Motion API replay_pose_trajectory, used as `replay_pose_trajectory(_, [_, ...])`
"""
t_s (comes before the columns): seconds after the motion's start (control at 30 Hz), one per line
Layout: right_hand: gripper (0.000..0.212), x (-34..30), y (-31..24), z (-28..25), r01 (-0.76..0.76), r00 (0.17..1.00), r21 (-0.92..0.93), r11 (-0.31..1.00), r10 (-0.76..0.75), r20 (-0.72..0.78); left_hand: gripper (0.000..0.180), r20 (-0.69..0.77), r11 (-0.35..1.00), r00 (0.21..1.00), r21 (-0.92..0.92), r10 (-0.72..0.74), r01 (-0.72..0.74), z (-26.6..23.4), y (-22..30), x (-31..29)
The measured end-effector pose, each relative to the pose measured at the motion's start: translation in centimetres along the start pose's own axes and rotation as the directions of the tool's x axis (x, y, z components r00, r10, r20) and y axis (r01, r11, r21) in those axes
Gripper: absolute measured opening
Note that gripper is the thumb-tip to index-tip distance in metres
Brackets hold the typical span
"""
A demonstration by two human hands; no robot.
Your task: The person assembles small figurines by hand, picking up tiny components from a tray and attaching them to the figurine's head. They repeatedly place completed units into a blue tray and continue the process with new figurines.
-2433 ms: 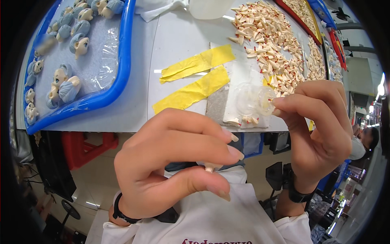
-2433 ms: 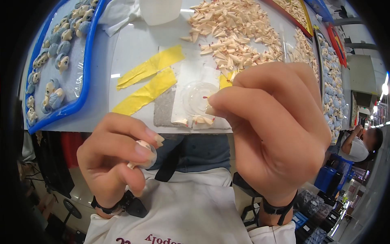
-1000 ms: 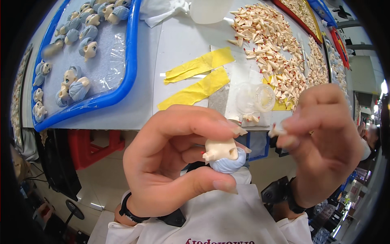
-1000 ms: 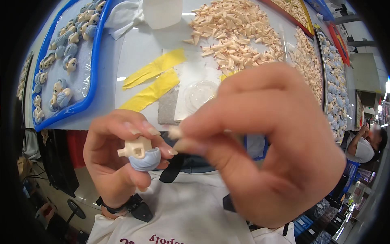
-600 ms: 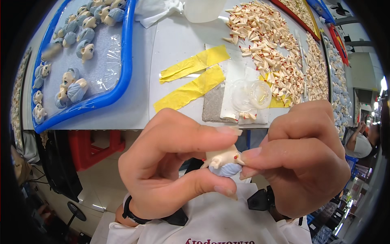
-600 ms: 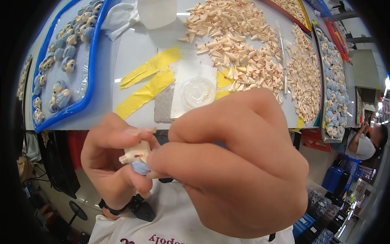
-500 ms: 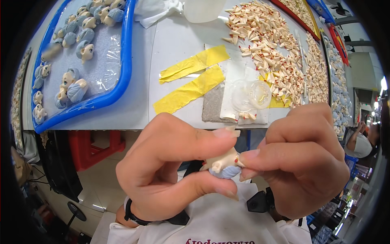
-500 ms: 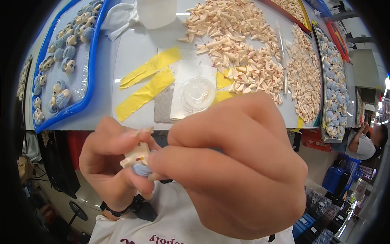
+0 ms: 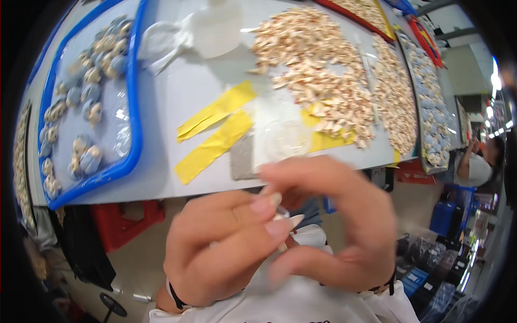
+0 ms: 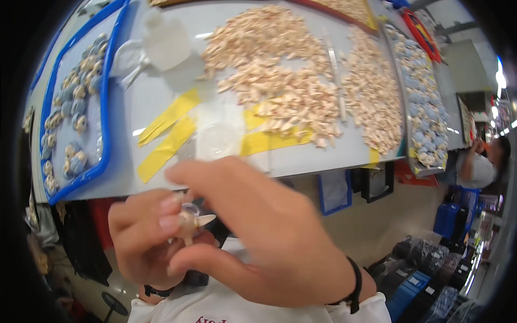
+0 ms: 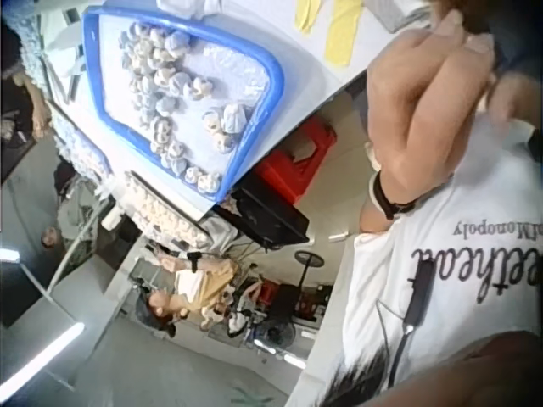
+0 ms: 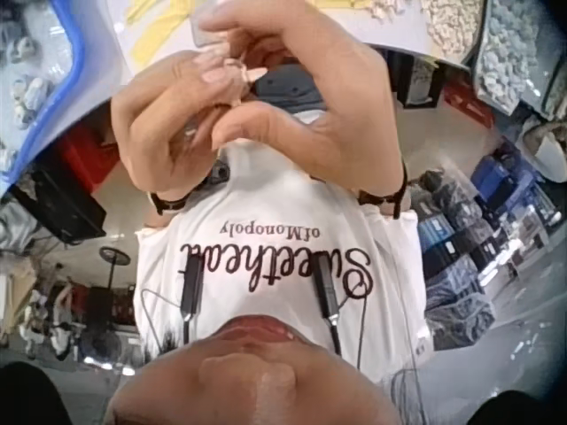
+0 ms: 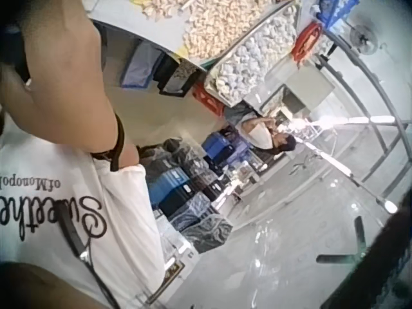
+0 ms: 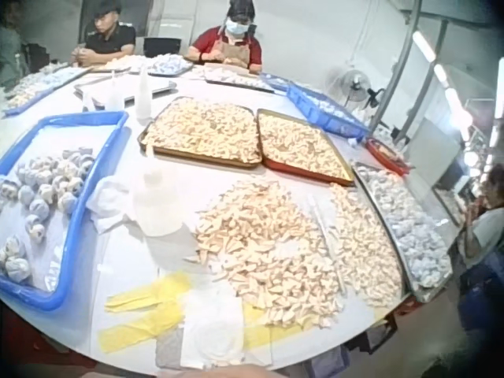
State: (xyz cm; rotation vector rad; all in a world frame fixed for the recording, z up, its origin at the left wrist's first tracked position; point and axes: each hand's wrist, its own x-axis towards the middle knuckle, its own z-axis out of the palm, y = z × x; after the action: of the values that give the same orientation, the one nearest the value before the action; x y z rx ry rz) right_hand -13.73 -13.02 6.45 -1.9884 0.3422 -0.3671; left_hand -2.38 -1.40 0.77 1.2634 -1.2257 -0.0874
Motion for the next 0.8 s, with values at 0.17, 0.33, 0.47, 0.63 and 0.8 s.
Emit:
replay_pose_trajectory(0.17, [0.030, -0.9, 0.2, -2.2, -0.148, 0.989, 0.160, 0.976, 0.149, 0.004, 0.045, 0.118, 0.964, 0.991, 0.250, 0.056, -0.085, 0.4, 0.7, 0.0])
replay_pose_trajectory(0.33, [0.026, -2.6, 2.3, -10.3, -0.292, 0.742, -0.018, 0.956, 0.215, -0.635, 0.043, 0.060, 0.943, 0.998, 0.333, 0.011, -0.031, -2.5, 1.1, 0.0])
replay_pose_trajectory(0.47, [0.026, -7.9, 7.3, -19.9, -0.561, 0.660, -0.389, 0.731, 0.111, -0.743, 0.032, -0.095, 0.933, 0.995, 0.359, 0.020, 0.015, -5.6, -1.0, 0.8])
replay_pose_trajectory(0.63, [0.024, -8.7, 8.8, -21.2, -0.635, 0.755, -0.676, 0.374, 0.114, -0.646, 0.033, -0.172, 0.723, 0.978, 0.660, -0.120, 0.204, -12.2, -2.5, 1.9])
replay_pose_trajectory(0.8, [0.024, -7.7, 7.9, -19.7, -0.609, 0.777, -0.752, 0.251, -0.002, -0.629, 0.038, -0.065, 0.311, 0.926, 0.931, -0.373, 0.191, -16.2, -4.0, 4.0])
